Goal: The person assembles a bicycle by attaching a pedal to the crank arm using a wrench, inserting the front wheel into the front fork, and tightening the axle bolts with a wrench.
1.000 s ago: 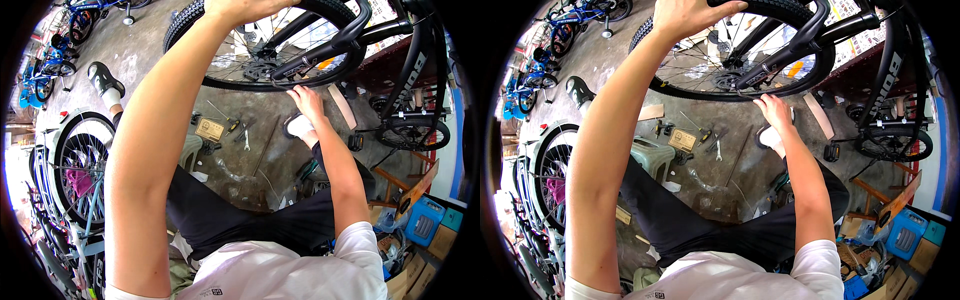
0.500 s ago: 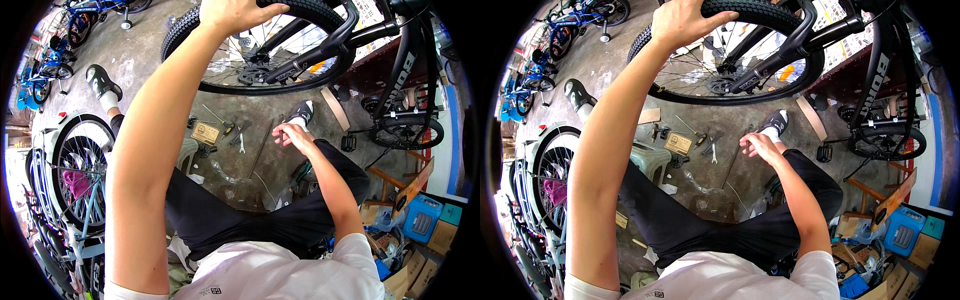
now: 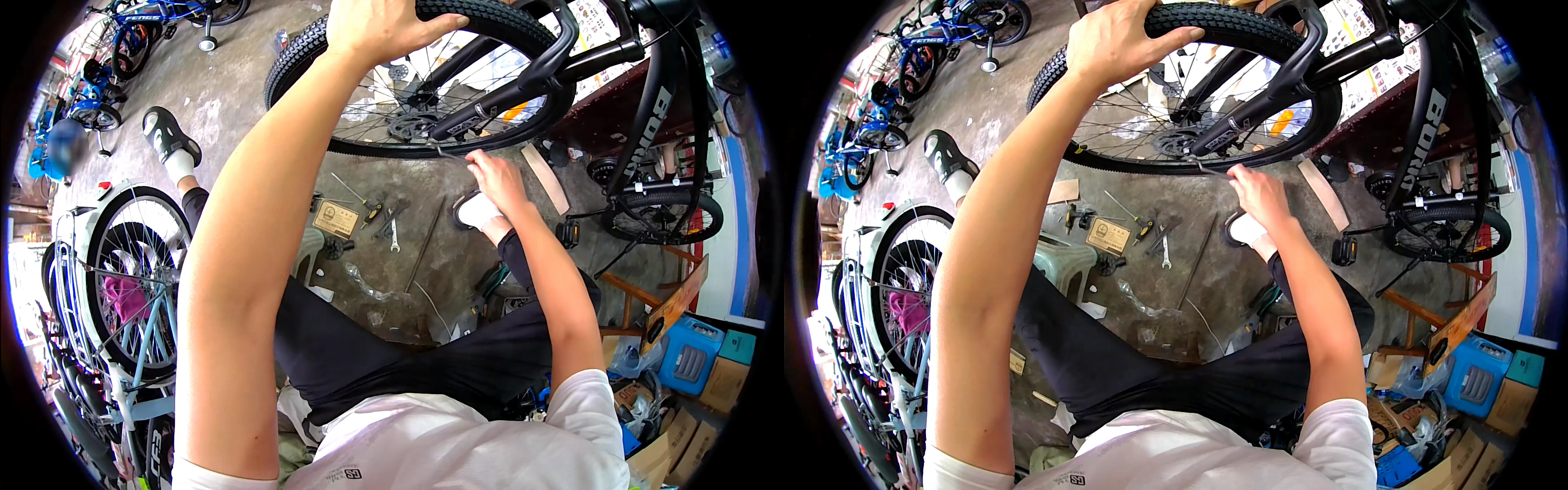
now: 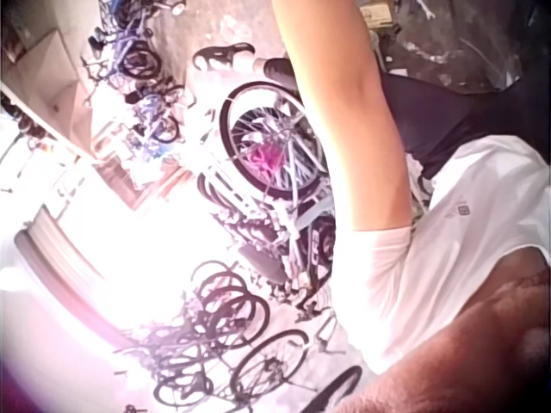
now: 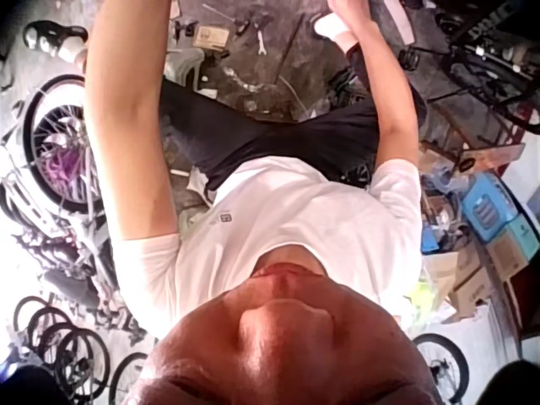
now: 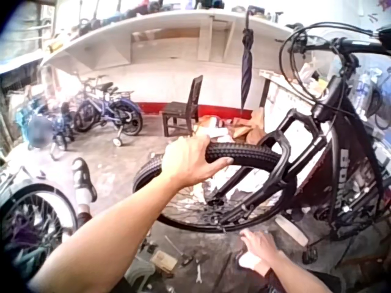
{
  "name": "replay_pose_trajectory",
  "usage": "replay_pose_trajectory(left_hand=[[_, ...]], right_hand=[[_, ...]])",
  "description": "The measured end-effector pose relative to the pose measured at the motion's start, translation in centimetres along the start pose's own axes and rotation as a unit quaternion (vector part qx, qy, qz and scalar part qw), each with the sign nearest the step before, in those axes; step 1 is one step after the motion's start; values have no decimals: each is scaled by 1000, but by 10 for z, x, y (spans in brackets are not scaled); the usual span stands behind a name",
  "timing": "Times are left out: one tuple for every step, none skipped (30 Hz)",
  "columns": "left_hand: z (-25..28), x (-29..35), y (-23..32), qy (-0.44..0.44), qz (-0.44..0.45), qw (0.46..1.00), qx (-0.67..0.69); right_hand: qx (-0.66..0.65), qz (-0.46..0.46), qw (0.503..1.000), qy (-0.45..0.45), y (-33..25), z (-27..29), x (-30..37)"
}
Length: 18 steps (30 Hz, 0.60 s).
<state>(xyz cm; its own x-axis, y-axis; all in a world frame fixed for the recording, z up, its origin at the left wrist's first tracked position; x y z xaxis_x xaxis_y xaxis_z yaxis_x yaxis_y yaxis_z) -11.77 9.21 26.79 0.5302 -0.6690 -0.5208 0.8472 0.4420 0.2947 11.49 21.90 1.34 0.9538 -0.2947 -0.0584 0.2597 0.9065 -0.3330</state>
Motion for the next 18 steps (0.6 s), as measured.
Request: replay_pose_trajectory(left_hand=[[0,0,0,0,1,1000,0],[1,1,2,5,-6,1000,3],[1,2,2,9,-12,1000,4],[0,1,1,8,-12,1000,3],[-1,0,0,8,-10,1000,3],[-1,0,-1,8,-7,1000,3],[-2,0,-2,7,-6,1000,3],[-2,1,-3,15,-10,1000,5],[-2,1,-3,22,-15,1000,7],[-2,0,-3,22,-13,1000,7],[-3,-1,-3,18,-13,1000,7],[-3,-1,-2,15,-12,1000,8],[-3,-2,-1,14,-12,1000,8],[-3,-3,-1,9,-9,1000,4],[-4,-3,-2,3,-6,1000,-1],[-5,-3,-2,2,-6,1000,-1],[-5,-4,-3,10,-10,1000,-1],[-5,-4,-3,17,-15,1000,-2]], right_hand=[[-6,-4,1000,25,3,5,-4],[-11,-8,999,49,7,9,-9],[-17,-1,999,47,9,11,-14],[-19,-1,999,47,10,11,-17],[-17,7,999,46,10,12,-19],[-14,15,999,45,9,13,-21],[-13,14,999,48,7,13,-23],[-13,15,999,47,7,15,-23],[-8,25,998,56,5,19,-23],[-4,35,997,64,4,21,-23],[-4,35,997,63,5,21,-23],[-3,48,996,70,6,22,-24],[-1,60,995,76,6,23,-24],[-1,60,995,76,7,23,-25],[-1,51,995,80,5,24,-27],[-1,42,996,84,4,25,-29],[-2,42,996,84,3,24,-30],[-1,11,997,81,5,23,-32]])
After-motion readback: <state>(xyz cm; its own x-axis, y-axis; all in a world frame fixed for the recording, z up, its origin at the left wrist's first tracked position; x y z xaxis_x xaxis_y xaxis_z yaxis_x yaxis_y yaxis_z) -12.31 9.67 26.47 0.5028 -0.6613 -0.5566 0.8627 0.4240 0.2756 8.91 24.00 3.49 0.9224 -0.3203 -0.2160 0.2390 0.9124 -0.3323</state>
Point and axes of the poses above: each hand's wrist, its own x-axis away from the middle knuckle, its own z-axis out of the back of the hand, y = z × x, the point moved 5 cm from there along -x, towards the middle knuckle, and after that the axes turned 2 degrees about z, right-handed, at the moved point
